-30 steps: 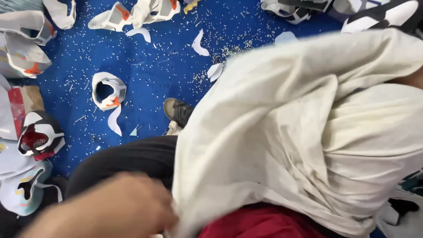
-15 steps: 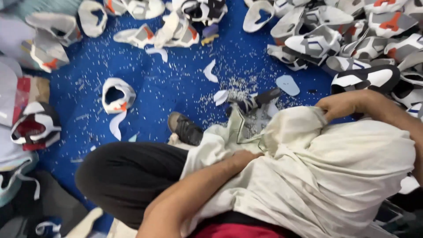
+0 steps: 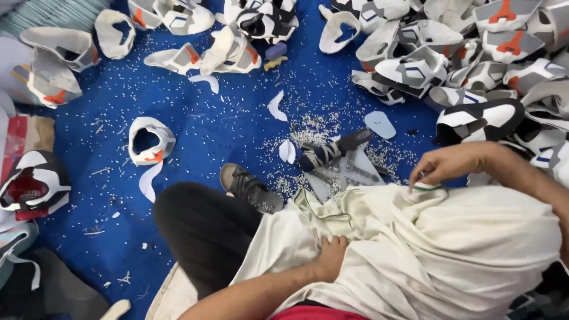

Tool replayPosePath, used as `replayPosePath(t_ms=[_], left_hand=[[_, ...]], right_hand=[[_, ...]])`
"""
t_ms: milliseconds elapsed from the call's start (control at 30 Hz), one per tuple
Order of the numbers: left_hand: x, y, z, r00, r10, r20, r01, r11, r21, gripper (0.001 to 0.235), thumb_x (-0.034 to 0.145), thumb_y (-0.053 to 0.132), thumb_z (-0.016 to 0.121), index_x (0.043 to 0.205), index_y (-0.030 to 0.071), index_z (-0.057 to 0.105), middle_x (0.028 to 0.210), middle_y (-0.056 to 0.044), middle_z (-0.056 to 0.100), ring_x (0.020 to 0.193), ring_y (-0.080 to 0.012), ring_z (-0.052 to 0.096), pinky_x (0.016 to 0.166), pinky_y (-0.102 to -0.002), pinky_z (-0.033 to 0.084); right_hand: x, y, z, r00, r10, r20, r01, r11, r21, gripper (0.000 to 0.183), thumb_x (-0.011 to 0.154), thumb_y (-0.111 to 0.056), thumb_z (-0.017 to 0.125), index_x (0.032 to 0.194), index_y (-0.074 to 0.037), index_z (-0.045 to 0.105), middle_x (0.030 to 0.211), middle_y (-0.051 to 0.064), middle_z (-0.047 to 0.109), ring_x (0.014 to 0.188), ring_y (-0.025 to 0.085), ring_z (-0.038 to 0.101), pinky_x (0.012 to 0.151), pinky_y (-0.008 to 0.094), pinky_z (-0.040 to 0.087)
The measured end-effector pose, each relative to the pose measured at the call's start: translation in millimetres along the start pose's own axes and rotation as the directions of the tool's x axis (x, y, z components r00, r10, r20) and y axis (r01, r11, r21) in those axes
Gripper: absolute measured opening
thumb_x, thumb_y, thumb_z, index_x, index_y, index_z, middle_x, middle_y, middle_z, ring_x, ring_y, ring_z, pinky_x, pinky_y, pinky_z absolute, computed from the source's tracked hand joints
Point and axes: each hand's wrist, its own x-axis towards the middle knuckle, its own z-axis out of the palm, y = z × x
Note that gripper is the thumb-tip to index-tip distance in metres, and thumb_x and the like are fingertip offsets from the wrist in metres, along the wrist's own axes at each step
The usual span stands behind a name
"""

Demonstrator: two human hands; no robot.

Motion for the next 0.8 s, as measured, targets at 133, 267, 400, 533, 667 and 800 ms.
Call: replayPosePath(t_ms=[133,267,400,533,667,800], left_hand=[[-2.2,-36.3,63.4,0.909,0.317,0.269,-0.234,0.925,-0.299,0.047,0.085,0.026,0.061,0.126,0.004,0.066,0.128,-0.033,0.067,0.111,-0.0465,0.067,0.094,-0.051,0.052],[-51.9,-30.1,-33.2,0.89,0.3,0.344,-0.136,0.894,-0.428,0.053,0.093,0.031,0.055,0.138,0.004,0.056,0.13,-0.032,0.065,0.114,-0.0467,0.065,0.096,-0.051,0.05],[-60.6,-27.6,-213.9,0.846,0.31,0.435,0.027,0.789,-0.614,0.061,0.103,0.037,0.048,0.154,0.003,0.043,0.132,-0.031,0.062,0.119,-0.047,0.062,0.1,-0.051,0.049],[-119.8,-6.4,-306.4,0.917,-0.032,0.397,0.27,0.782,-0.562,0.058,0.1,0.045,0.051,0.148,0.011,0.05,0.127,-0.027,0.063,0.115,-0.0455,0.061,0.096,-0.051,0.047],[-187.6,-0.7,-292.5,0.953,-0.25,0.172,0.303,0.77,-0.561,0.044,0.1,0.036,0.057,0.138,0.012,0.06,0.112,-0.021,0.068,0.103,-0.0396,0.066,0.09,-0.049,0.051],[-220.1,21.8,-328.6,0.887,-0.461,0.026,0.352,0.639,-0.684,0.024,0.101,0.026,0.059,0.116,0.01,0.067,0.109,-0.013,0.073,0.106,-0.033,0.07,0.09,-0.043,0.054]], right_hand=[[16.9,34.2,-2.3,0.995,-0.015,0.103,0.024,0.996,-0.088,0.032,0.091,-0.023,0.069,0.116,-0.003,0.078,0.103,0.003,0.082,0.09,0.009,0.066,0.083,0.026,0.056],[22.5,-10.6,-7.1,0.982,-0.028,0.185,0.074,0.966,-0.248,0.033,0.092,-0.025,0.069,0.116,-0.005,0.077,0.103,0.002,0.082,0.089,0.008,0.067,0.082,0.025,0.056],[20.1,-101.9,-9.8,0.983,0.034,0.182,0.062,0.866,-0.496,0.041,0.086,-0.027,0.07,0.125,-0.015,0.072,0.112,0.0,0.079,0.101,0.013,0.071,0.089,0.03,0.056],[59.6,-161.4,10.2,0.988,0.068,0.136,0.055,0.674,-0.737,0.062,0.081,-0.036,0.074,0.14,-0.025,0.058,0.119,-0.003,0.076,0.109,0.019,0.072,0.094,0.035,0.056],[143.3,-101.5,73.8,0.948,0.119,0.296,0.178,0.573,-0.8,0.08,0.078,-0.047,0.08,0.148,-0.03,0.046,0.122,-0.003,0.074,0.109,0.02,0.072,0.094,0.037,0.057],[163.0,-78.3,107.1,0.773,0.369,0.516,0.262,0.555,-0.789,0.076,0.085,-0.04,0.075,0.149,-0.03,0.037,0.108,0.003,0.079,0.097,0.021,0.078,0.088,0.038,0.059]])
